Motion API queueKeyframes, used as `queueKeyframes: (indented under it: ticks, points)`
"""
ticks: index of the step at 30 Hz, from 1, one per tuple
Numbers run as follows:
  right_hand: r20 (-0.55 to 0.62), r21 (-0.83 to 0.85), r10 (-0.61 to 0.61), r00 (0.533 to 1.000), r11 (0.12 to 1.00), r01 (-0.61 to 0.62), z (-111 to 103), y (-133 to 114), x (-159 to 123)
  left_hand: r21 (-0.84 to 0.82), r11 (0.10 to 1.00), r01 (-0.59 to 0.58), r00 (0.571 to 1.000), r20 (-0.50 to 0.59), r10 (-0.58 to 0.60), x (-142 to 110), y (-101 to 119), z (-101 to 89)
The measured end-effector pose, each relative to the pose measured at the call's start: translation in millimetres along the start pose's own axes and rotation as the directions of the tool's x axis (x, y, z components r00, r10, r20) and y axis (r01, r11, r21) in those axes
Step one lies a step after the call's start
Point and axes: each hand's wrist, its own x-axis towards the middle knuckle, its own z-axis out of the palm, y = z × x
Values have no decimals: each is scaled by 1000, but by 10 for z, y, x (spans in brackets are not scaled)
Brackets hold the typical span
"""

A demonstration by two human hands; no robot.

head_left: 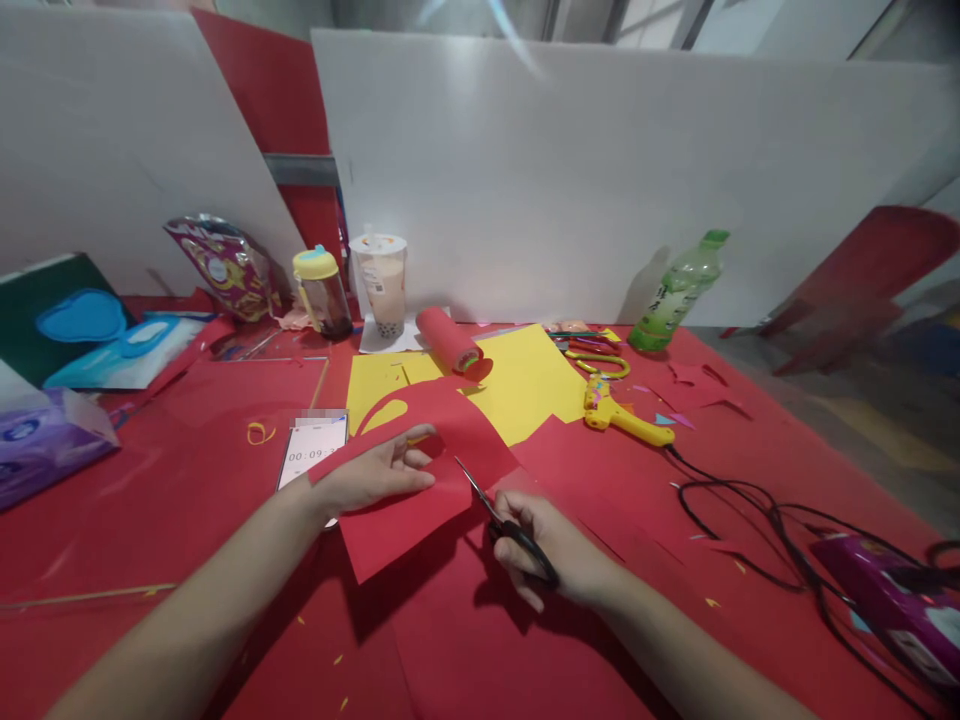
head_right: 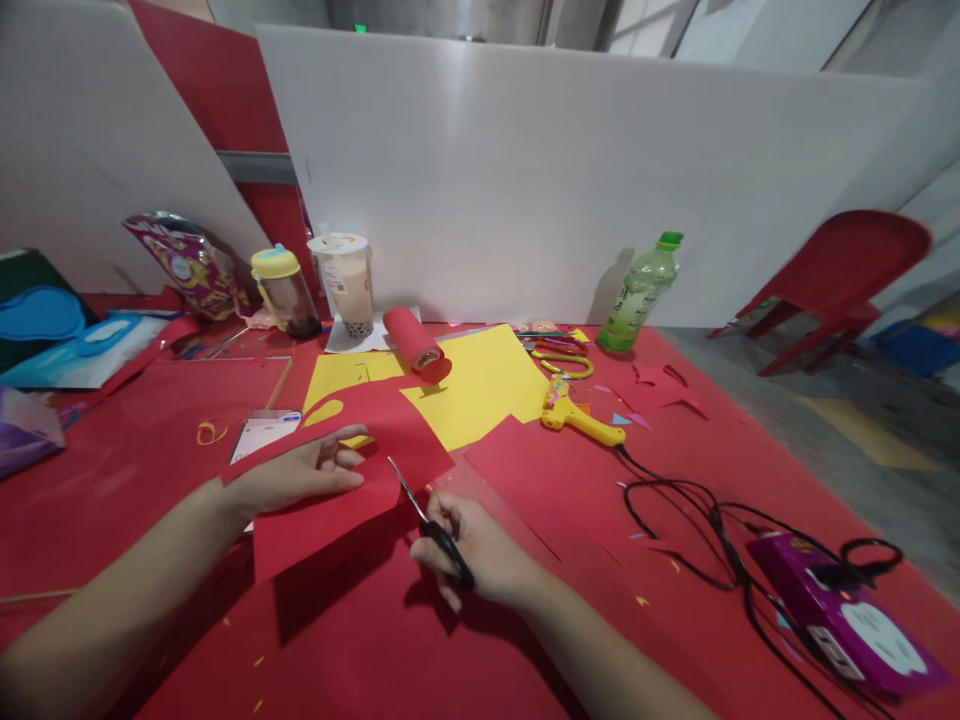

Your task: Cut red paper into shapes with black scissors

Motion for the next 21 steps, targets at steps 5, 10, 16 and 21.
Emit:
queueKeyframes:
  ticks: [5, 10, 16, 21]
  points:
    - [-46, -35, 15, 999, 999, -16, 1, -17, -6, -19, 1000, 3, 1000, -30, -3, 10, -8, -4]
    - [-49, -55, 40, 998, 998, -43, -14, 12, 3, -16, 999, -43, 994, 99, 44, 1, 20, 18]
    - [-45, -55, 71, 996, 996, -73, 7, 2, -5, -19, 1000, -10, 987, 161, 13, -8, -35, 26]
    - [-45, -81, 87, 995, 993, -91, 9, -16, -6, 20, 1000, -12, 989, 145, 9, -4, -97, 3]
